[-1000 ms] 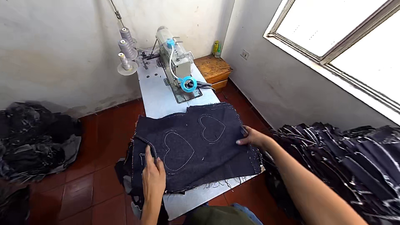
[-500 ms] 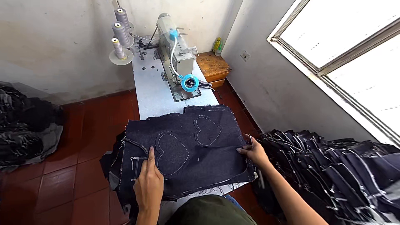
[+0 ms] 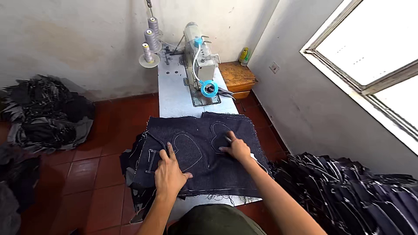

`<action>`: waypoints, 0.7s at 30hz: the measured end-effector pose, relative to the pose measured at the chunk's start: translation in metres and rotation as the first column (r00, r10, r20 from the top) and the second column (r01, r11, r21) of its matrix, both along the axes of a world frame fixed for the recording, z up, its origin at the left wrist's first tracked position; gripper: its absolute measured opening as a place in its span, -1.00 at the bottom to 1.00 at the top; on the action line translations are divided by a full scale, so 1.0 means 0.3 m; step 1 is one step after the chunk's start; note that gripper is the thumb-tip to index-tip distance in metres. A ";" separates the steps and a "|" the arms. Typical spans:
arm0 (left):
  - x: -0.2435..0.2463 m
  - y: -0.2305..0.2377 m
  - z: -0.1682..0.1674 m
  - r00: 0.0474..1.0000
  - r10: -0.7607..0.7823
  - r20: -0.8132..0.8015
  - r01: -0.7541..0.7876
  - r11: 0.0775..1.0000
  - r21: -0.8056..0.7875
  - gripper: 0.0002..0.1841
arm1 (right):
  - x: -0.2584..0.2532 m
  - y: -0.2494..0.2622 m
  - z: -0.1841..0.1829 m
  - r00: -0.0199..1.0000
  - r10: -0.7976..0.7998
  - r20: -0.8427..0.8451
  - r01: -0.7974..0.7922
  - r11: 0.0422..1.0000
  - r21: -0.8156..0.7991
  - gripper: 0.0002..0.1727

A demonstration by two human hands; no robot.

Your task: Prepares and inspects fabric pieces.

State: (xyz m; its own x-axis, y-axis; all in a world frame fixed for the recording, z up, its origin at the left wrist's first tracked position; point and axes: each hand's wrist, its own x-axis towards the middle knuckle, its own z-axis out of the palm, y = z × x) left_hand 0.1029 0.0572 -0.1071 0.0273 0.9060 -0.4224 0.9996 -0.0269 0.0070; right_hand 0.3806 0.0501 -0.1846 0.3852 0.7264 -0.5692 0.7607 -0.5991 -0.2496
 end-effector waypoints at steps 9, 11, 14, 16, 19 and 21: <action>-0.014 -0.019 -0.040 0.994 0.041 0.103 -0.056 0.988 0.147 0.51 | 0.217 -0.030 -0.114 0.965 -0.163 -0.206 0.221 0.927 0.302 -0.15; -0.098 -0.035 -0.092 0.946 -0.030 0.321 -0.089 0.933 0.348 0.30 | 0.221 -0.035 -0.129 0.967 -0.153 -0.201 0.215 0.916 0.337 -0.23; -0.301 -0.096 -0.158 0.797 -0.095 0.597 -0.318 0.774 0.547 -0.30 | 0.236 -0.012 -0.124 0.974 -0.135 -0.184 0.188 0.931 0.313 -0.25; -0.472 -0.176 -0.218 0.832 0.034 0.553 -0.313 0.852 0.420 -0.57 | 0.243 0.013 -0.111 0.979 -0.130 -0.156 0.167 0.952 0.256 -0.22; -0.582 -0.232 -0.338 0.940 0.090 0.328 -0.079 0.996 -0.047 -0.03 | 0.246 0.032 -0.072 0.988 -0.123 -0.091 0.139 0.972 0.191 -0.22; -0.557 -0.235 -0.414 0.946 0.075 0.314 -0.046 0.994 -0.099 -0.05 | 0.237 0.027 -0.042 0.992 -0.118 -0.042 0.124 0.978 0.168 -0.20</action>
State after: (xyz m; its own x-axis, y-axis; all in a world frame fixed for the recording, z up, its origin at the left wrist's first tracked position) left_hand -0.0642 -0.0133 -0.2314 0.1196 0.8690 -0.4802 0.9449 0.0488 0.3236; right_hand 0.4518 0.0583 -0.1974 0.4599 0.7625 -0.4551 0.6751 -0.6332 -0.3786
